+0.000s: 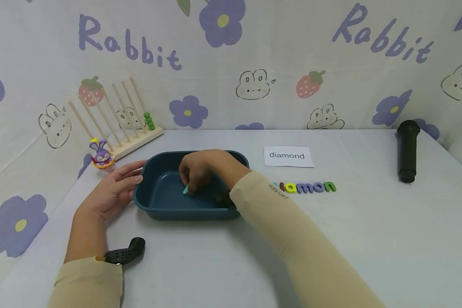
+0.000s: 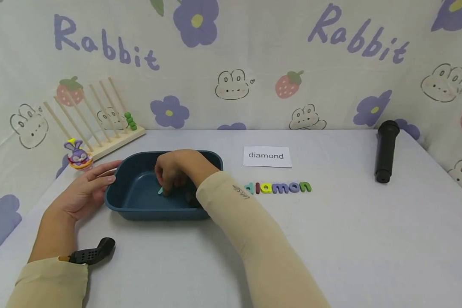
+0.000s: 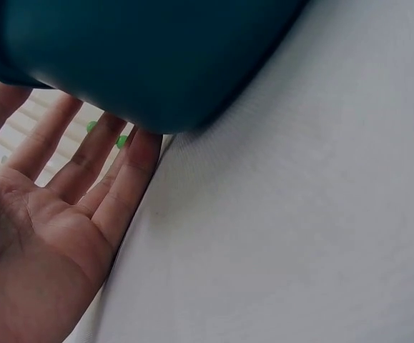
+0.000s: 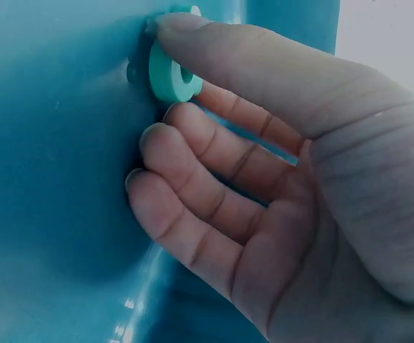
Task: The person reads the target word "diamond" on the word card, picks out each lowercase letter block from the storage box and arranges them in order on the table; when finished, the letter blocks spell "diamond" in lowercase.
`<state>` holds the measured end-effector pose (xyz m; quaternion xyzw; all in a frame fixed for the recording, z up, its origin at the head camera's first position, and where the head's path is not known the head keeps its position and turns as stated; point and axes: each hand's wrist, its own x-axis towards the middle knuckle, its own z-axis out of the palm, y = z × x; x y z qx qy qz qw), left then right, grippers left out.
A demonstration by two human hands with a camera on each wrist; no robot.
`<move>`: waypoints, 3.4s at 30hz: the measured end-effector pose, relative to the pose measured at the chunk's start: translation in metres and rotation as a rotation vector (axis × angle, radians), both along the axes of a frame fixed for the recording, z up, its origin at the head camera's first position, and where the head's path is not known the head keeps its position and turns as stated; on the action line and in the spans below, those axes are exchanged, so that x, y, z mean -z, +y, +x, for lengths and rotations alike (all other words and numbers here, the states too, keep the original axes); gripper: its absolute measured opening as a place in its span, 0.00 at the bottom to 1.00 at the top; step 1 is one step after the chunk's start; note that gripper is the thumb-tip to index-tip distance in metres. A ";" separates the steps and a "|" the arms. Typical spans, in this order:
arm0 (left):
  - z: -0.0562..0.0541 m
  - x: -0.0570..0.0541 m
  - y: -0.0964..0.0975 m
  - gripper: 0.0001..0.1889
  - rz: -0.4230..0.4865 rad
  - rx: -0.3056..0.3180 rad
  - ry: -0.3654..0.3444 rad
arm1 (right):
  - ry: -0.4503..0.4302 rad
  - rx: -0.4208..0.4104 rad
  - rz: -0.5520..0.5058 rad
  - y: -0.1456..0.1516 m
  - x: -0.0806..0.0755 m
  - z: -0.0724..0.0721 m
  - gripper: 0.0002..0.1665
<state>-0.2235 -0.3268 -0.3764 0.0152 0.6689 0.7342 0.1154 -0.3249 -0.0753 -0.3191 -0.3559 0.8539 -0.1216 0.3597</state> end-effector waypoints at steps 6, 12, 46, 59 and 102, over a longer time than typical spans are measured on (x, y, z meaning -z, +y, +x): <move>-0.001 -0.001 0.003 0.26 -0.009 -0.005 -0.002 | 0.034 0.013 0.022 0.004 -0.002 -0.001 0.08; 0.000 0.001 0.003 0.27 -0.006 -0.005 -0.006 | -0.033 0.041 -0.027 0.009 -0.001 -0.004 0.07; -0.001 -0.004 0.001 0.26 -0.034 0.009 -0.001 | -0.145 0.187 -0.495 0.060 -0.048 -0.007 0.25; -0.002 0.000 0.002 0.26 -0.041 0.024 0.017 | -0.009 0.232 -0.590 0.098 -0.057 0.009 0.22; -0.004 0.005 -0.004 0.21 0.013 0.065 0.034 | 0.421 0.578 -0.544 0.243 -0.047 0.057 0.21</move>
